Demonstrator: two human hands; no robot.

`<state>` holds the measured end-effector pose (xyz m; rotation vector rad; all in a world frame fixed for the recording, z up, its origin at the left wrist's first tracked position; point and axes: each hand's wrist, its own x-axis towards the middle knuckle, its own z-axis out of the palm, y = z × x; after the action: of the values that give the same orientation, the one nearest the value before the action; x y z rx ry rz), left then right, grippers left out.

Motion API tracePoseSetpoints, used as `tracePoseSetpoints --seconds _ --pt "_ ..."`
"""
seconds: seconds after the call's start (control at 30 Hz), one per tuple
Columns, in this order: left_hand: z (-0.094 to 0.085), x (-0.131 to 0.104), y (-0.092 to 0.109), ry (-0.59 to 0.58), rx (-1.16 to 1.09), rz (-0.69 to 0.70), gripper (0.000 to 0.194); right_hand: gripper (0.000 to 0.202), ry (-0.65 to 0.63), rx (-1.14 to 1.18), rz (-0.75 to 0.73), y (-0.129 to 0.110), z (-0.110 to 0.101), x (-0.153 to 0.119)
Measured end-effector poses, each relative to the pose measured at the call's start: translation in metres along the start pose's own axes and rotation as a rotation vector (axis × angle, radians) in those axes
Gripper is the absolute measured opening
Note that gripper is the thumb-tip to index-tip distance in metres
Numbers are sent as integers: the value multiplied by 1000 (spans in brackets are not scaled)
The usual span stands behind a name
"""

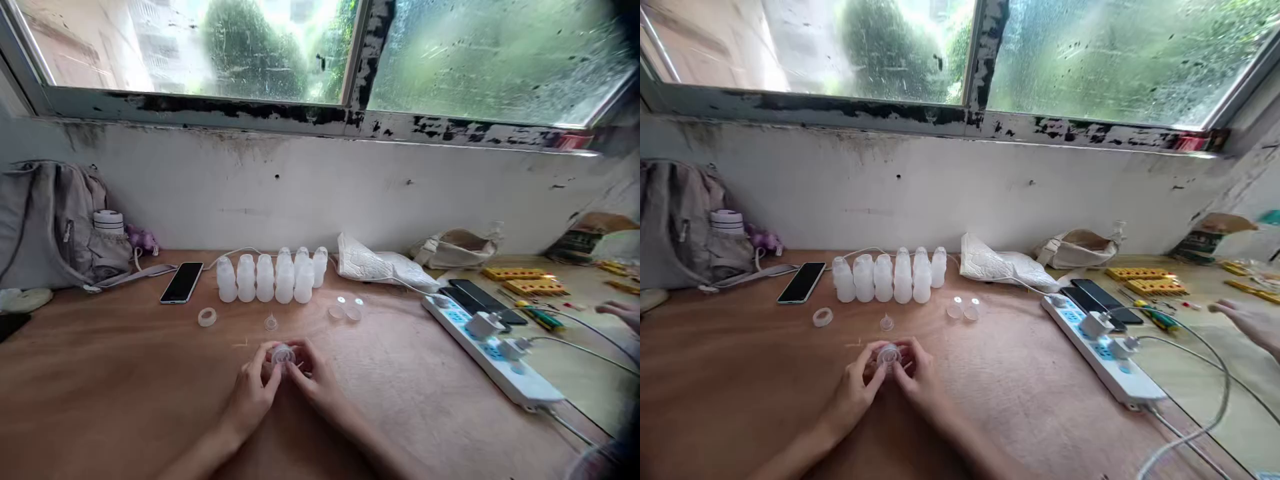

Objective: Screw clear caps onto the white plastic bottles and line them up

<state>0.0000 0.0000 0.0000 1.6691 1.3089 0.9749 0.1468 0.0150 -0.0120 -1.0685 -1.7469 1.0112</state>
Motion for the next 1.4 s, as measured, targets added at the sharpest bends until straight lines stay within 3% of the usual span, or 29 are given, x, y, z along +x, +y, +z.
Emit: tracePoseSetpoints --seconds 0.3,0.53,0.83,1.0,1.4 --pt "7 -2 -7 49 125 81 23 12 39 -8 26 -4 6 1" --pt "10 0 -7 69 175 49 16 11 53 6 59 -2 9 1" --pt "4 -1 1 10 -21 -11 17 9 49 -18 30 -6 1 2" --pt "5 2 3 2 -140 -61 19 21 -15 159 178 3 2 2" --pt "10 -2 -1 21 -142 -57 21 25 27 180 185 -4 4 4"
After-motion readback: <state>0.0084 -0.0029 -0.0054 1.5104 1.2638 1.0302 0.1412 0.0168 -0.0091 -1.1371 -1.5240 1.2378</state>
